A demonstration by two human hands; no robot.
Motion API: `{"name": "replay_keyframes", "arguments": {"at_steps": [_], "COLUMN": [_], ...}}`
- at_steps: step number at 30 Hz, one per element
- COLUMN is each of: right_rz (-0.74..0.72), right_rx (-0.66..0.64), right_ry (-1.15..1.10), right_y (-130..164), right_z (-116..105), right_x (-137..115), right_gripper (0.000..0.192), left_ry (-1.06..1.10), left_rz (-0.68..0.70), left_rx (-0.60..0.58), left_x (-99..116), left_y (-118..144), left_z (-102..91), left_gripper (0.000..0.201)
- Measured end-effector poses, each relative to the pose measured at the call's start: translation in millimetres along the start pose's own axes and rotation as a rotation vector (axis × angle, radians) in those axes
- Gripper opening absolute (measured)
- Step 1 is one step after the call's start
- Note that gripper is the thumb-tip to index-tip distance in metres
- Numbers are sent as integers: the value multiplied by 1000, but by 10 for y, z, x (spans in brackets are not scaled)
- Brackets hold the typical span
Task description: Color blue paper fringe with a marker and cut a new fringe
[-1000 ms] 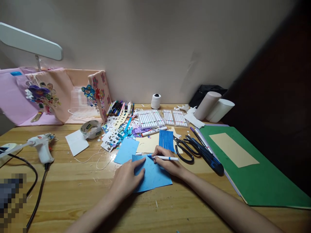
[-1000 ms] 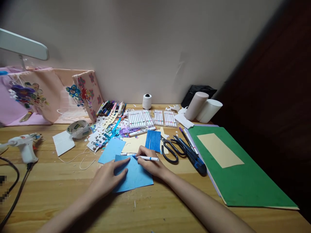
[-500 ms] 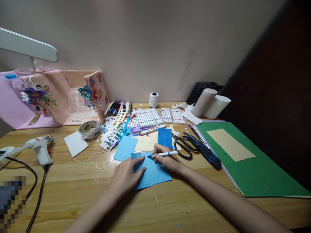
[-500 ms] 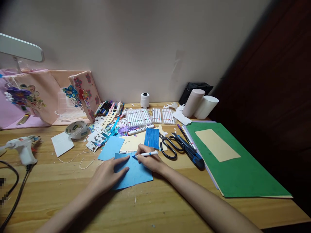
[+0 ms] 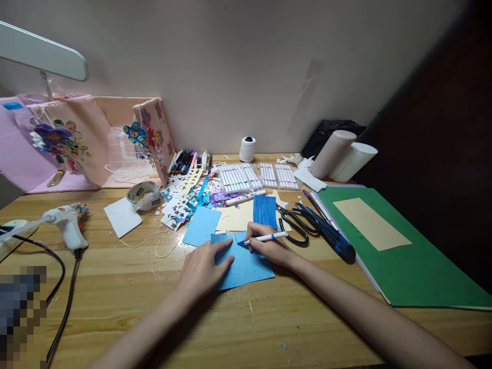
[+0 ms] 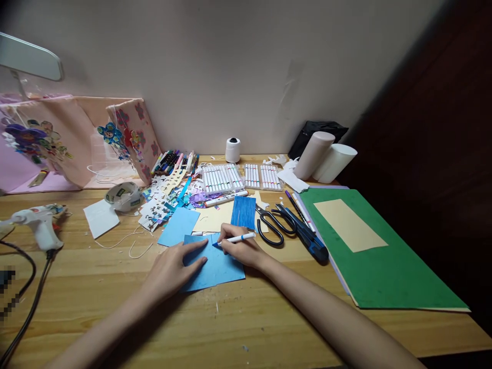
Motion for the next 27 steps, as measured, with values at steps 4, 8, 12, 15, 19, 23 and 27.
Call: {"name": "replay_keyframes", "arguments": {"at_steps": [4, 8, 12, 15, 19, 23, 27], "right_rz": [29, 17, 2, -8, -4, 10, -9], "right_rx": [-5, 1, -5, -31, -33, -26, -23], "right_ry": [-12, 17, 53, 62, 44, 27, 94], "right_y": [-2, -8, -9, -6, -2, 5, 12], "right_z": [3, -3, -15, -8, 5, 16, 3], "right_x": [7, -17, -21, 2, 16, -23, -56], "right_gripper": [7, 7, 6, 6, 5, 7, 9], "left_ry": [-8, -1, 25, 30, 35, 33, 25], "left_rz": [-18, -15, -19, -25, -17, -12, -7], "left_rx": [-12, -9, -16, -5, 8, 21, 31], "left_x": [-7, 13, 29, 29, 24, 16, 14], "left_y": [2, 1, -4, -7, -3, 3, 1], "left_z": [15, 9, 4, 0, 3, 9, 15], "left_gripper": [42, 38, 35, 35, 35, 35, 36]}}
Point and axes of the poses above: each hand's wrist, its own y-axis away from the middle knuckle, its own z-axis out of the palm, x = y × z, the point moved 5 cm from there along -y, towards the middle knuckle, and after that the axes turned 1 degree about -x, right-handed, at the moved point
